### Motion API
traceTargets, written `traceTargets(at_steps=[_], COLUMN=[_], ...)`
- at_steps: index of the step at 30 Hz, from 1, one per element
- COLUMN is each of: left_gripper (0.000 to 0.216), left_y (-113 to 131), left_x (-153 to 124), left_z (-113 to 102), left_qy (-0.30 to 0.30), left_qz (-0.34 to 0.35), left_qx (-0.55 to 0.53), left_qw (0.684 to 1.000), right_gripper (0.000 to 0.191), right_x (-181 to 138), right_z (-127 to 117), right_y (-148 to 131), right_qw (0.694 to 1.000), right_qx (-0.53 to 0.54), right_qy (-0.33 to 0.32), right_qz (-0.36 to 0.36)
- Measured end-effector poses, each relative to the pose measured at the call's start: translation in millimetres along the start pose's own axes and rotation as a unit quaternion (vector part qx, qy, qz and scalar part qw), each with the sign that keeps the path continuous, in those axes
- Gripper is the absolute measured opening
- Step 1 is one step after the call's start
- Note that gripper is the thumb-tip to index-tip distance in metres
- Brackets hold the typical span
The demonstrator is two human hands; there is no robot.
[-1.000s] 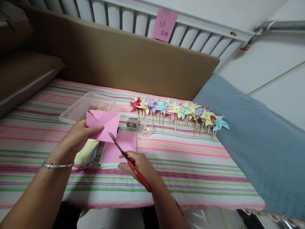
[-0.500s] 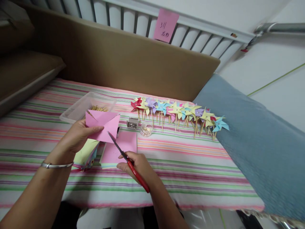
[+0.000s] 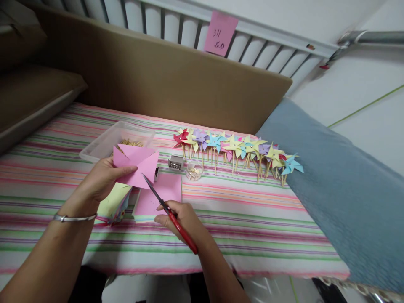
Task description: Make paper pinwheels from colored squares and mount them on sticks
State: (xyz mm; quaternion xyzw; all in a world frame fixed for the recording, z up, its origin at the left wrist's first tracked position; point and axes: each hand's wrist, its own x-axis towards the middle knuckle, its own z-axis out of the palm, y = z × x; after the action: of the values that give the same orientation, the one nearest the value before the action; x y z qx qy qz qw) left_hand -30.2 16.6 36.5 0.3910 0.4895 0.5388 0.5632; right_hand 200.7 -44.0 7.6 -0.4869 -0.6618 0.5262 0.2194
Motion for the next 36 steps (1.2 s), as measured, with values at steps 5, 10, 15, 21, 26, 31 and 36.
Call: traceTargets(at_steps=[5, 10, 15, 21, 26, 31, 36], left_gripper=[0.037, 0.037, 0.04, 0.046, 0.044, 0.024, 0.019], left_y=[-2, -1, 0, 8, 5, -14, -35], left_x=[1, 2, 5, 4, -3, -10, -11], left_z=[0, 1, -3, -10, 4, 34, 51], left_qy=[0.01, 0.026, 0.063, 0.127, 0.01, -0.127, -0.227], left_qz=[0.01, 0.001, 0.033, 0.064, 0.014, -0.075, -0.093], left_qx=[0.01, 0.009, -0.004, -0.072, -0.035, 0.063, 0.11], left_qw=[1.0, 1.0, 0.997, 0.987, 0.999, 0.987, 0.963], right_gripper=[0.031, 0.026, 0.03, 0.041, 0.037, 0.047, 0.048], right_x=[1, 2, 0, -5, 2, 8, 6], right_z=[0, 0, -4, -16, -22, -27, -29], right_y=[2, 6, 10, 15, 14, 18, 19], right_qw=[0.997, 0.993, 0.992, 0.996, 0.992, 0.956, 0.963], right_qx=[-0.062, -0.102, -0.122, -0.063, 0.088, 0.204, 0.172], right_qy=[0.014, 0.021, 0.002, -0.05, 0.093, 0.196, 0.198], right_qz=[-0.034, -0.049, -0.035, -0.035, -0.017, -0.072, -0.06])
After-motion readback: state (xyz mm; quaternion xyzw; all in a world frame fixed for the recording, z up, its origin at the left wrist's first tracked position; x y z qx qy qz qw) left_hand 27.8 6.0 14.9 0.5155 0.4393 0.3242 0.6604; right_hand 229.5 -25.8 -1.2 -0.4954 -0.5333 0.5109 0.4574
